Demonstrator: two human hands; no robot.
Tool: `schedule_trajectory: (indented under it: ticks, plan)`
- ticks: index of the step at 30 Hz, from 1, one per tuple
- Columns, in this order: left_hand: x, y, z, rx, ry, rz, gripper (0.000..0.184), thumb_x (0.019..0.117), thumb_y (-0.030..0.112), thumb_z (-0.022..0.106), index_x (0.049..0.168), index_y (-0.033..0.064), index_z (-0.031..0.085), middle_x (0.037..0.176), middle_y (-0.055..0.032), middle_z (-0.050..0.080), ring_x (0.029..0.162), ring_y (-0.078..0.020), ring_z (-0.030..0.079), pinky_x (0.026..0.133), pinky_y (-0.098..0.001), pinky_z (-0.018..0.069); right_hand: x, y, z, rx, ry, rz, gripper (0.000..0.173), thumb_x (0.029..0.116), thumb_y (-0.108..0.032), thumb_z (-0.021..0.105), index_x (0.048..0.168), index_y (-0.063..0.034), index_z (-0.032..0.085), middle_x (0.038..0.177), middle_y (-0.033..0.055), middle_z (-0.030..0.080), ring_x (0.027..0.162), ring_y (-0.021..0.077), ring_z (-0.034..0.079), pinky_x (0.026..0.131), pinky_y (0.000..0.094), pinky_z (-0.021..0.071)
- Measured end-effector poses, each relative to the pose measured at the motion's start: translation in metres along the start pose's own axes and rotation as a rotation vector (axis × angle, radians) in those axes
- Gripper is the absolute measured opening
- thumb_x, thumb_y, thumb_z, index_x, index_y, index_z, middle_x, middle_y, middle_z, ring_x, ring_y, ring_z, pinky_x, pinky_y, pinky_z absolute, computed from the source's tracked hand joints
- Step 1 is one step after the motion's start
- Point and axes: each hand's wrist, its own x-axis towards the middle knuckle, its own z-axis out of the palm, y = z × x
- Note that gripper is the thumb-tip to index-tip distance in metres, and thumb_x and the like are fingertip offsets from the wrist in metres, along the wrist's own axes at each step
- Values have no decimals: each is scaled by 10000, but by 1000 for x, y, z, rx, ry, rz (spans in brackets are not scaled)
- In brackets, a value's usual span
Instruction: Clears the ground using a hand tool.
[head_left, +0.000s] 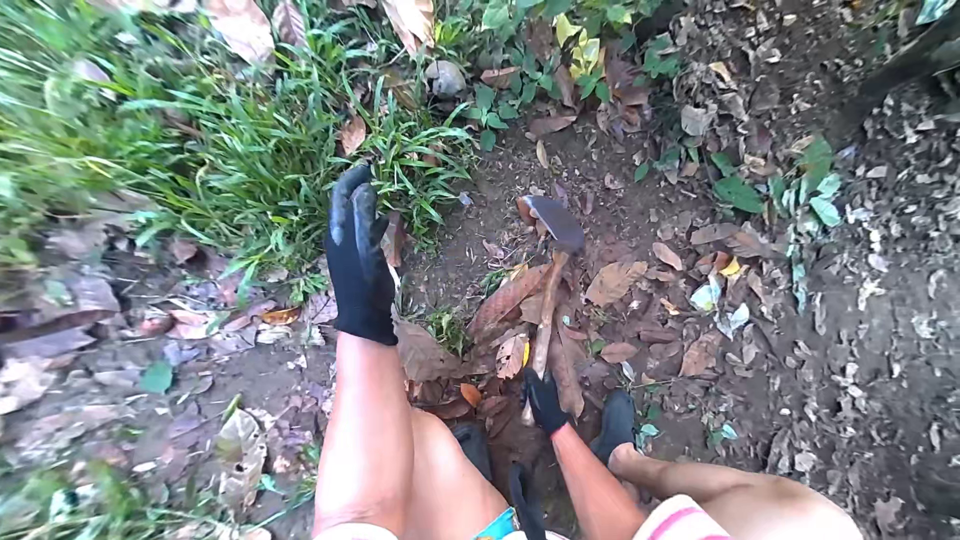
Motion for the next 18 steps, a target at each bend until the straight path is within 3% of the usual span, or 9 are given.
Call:
schedule_trajectory:
  ticks: [1, 4, 6, 9, 11, 14, 16, 17, 18]
  plan:
    - [0, 1, -1, -4, 3, 2, 456, 1088, 305, 433, 1486, 89, 489, 1478, -74, 533, 1306, -172, 563, 1065, -393, 518, -3, 9, -1, -10, -6, 17, 505, 1085, -255, 504, 1494, -22, 321, 744, 89, 553, 533, 176, 571, 506, 358, 555]
    - [3, 0, -5, -27, 5, -20, 464, 1088, 306, 438, 1493, 80, 475, 1494, -84, 515, 1321, -173, 551, 1083, -386, 504, -62, 47, -51, -408, -115, 104, 634, 1039, -314, 564, 1561, -39, 331, 1032, 219, 662, 792, 288, 667, 743, 485, 582]
    - [7, -3, -10, -39, 22, -33, 461, 1081, 322, 447, 1479, 94, 495, 1485, -76, 524, 1312, -171, 555, 1071, -387, 507, -107, 52, -90, -580, -158, 190, 546, 1022, -365, 579, 1450, -45, 468, 932, 165, 651, 719, 253, 643, 679, 458, 564]
    - [11, -4, -21, -96, 61, -36, 464, 1079, 343, 459, 1475, 105, 500, 1483, -73, 531, 1317, -183, 557, 1060, -398, 515, -134, 3, -125, -678, -68, 178, 461, 994, -365, 633, 1320, -43, 583, 872, 151, 658, 674, 249, 638, 636, 460, 561]
    - [12, -1, -29, -138, 99, -38, 467, 1083, 347, 444, 1487, 117, 489, 1482, -80, 531, 1312, -192, 559, 1055, -413, 516, -116, -41, -120, -622, 24, 25, 536, 994, -346, 642, 1427, -53, 526, 993, 184, 678, 771, 274, 659, 708, 496, 569]
    - [12, 4, -34, -193, 162, -43, 441, 1092, 341, 444, 1475, 131, 503, 1453, -76, 553, 1270, -190, 587, 1022, -395, 533, -51, -119, -69, -212, -33, -180, 684, 1017, -177, 571, 1615, -123, 244, 1113, 170, 663, 833, 239, 698, 719, 424, 619]
    - [7, 6, -36, -224, 175, -56, 440, 1090, 334, 447, 1474, 126, 502, 1448, -75, 555, 1272, -194, 587, 1026, -394, 531, 5, -155, -4, 236, -131, -264, 401, 1035, -116, 510, 1424, -120, 414, 897, 85, 620, 676, 159, 632, 595, 318, 577]
    - [3, 6, -38, -226, 164, -56, 452, 1085, 342, 450, 1478, 123, 496, 1452, -76, 549, 1277, -198, 579, 1038, -403, 522, 34, -166, 34, 449, -194, -266, 149, 1044, -170, 480, 1185, -130, 511, 760, 16, 565, 588, 110, 569, 532, 270, 534]
    - [-1, 6, -39, -214, 152, -53, 464, 1081, 355, 455, 1483, 127, 497, 1467, -74, 544, 1291, -200, 574, 1054, -409, 514, 57, -173, 72, 583, -279, -241, 129, 1042, -279, 461, 1018, -172, 529, 685, -46, 515, 540, 68, 524, 501, 234, 501]
